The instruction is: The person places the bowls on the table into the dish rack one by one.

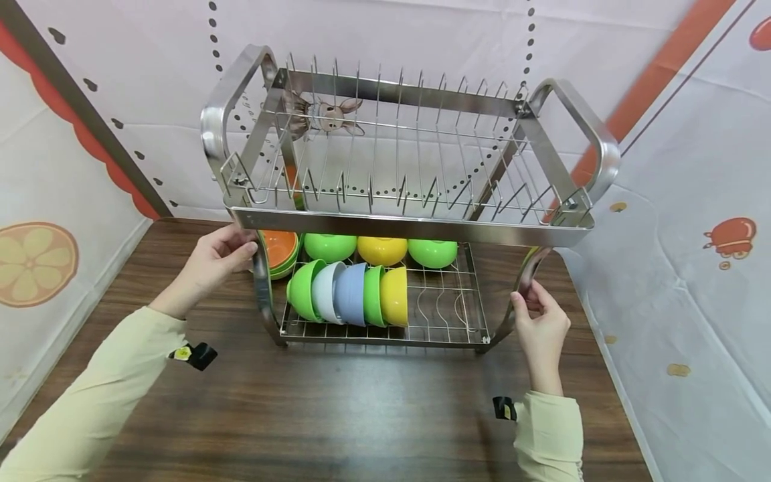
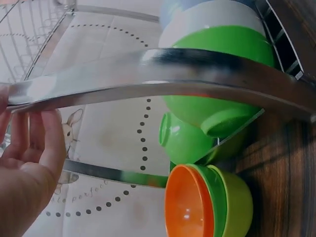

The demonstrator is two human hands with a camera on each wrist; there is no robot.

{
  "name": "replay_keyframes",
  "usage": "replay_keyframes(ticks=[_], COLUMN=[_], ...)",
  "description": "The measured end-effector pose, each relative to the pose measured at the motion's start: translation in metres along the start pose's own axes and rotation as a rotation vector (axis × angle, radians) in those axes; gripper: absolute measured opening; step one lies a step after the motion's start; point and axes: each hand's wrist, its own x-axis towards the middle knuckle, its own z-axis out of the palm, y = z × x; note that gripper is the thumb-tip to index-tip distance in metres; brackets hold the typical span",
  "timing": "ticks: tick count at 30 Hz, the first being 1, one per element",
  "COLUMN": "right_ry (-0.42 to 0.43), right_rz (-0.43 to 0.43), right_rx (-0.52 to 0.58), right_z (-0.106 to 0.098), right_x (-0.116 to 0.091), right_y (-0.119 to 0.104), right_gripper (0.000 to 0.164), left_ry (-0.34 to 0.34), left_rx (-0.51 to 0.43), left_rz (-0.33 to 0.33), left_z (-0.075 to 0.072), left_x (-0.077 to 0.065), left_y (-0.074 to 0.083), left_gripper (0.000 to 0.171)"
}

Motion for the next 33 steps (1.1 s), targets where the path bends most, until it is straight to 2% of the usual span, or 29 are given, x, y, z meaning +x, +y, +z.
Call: replay_keyframes(ticks=[2,5,7,8,9,11,14,15,17,20,22,27,31,33], right_ry=[0.0,0.001,0.002,0.002,0.002,0.005,0.01,0.01,0.007,0.001,0.001,0.005,0.007,0.007], right_rz=[-0.009,-0.016,-0.019,-0.019,-0.019,-0.02,-0.017,-0.015,-0.01,-0.007,-0.006,-0.009,-0.017,-0.021], right_rx=[-0.002,-0.002,-0.004,-0.004,-0.007,-0.012,-0.012,-0.011,-0.008,-0.009,-0.01,-0.001,0.004,0.005], right_z=[0.0,0.001,0.001,0.001,0.001,0.001,0.001,0.001,0.0,0.0,0.0,0.001,0.001,0.001], right_x=[0.0,0.0,0.0,0.0,0.0,0.0,0.0,-0.001,-0.001,0.0,0.0,0.001,0.001,0.001], right_y=[-0.001,-0.001,-0.002,-0.002,-0.002,-0.002,-0.001,-0.001,0.0,0.002,0.002,0.003,0.004,0.004], right_gripper=[0.032,0.032,0.031,0.031,0.031,0.031,0.032,0.032,0.032,0.032,0.032,0.032,0.032,0.032], left_ry=[-0.037,-0.078,-0.056,-0.024,0.023,0.149,0.322,0.357,0.394,0.385,0.371,0.265,0.189,0.175], left_rx=[-0.068,-0.256,-0.366,-0.389,-0.368,-0.243,0.071,0.167,0.294,0.425,0.474,0.63,0.701,0.707], left_rz=[0.003,0.02,0.02,0.021,0.022,0.005,-0.078,-0.114,-0.173,-0.233,-0.251,-0.315,-0.377,-0.404], left_z=[-0.003,-0.01,-0.014,-0.016,-0.018,-0.021,-0.025,-0.026,-0.027,-0.028,-0.028,-0.03,-0.033,-0.034], left_x=[0.001,0.003,0.005,0.007,0.009,0.014,0.022,0.024,0.027,0.031,0.033,0.034,0.033,0.033], left_y=[-0.001,-0.006,-0.012,-0.015,-0.018,-0.026,-0.039,-0.043,-0.052,-0.065,-0.073,-0.088,-0.096,-0.099], left_gripper=[0.018,0.029,0.03,0.029,0.026,0.021,0.024,0.027,0.031,0.034,0.036,0.041,0.042,0.042])
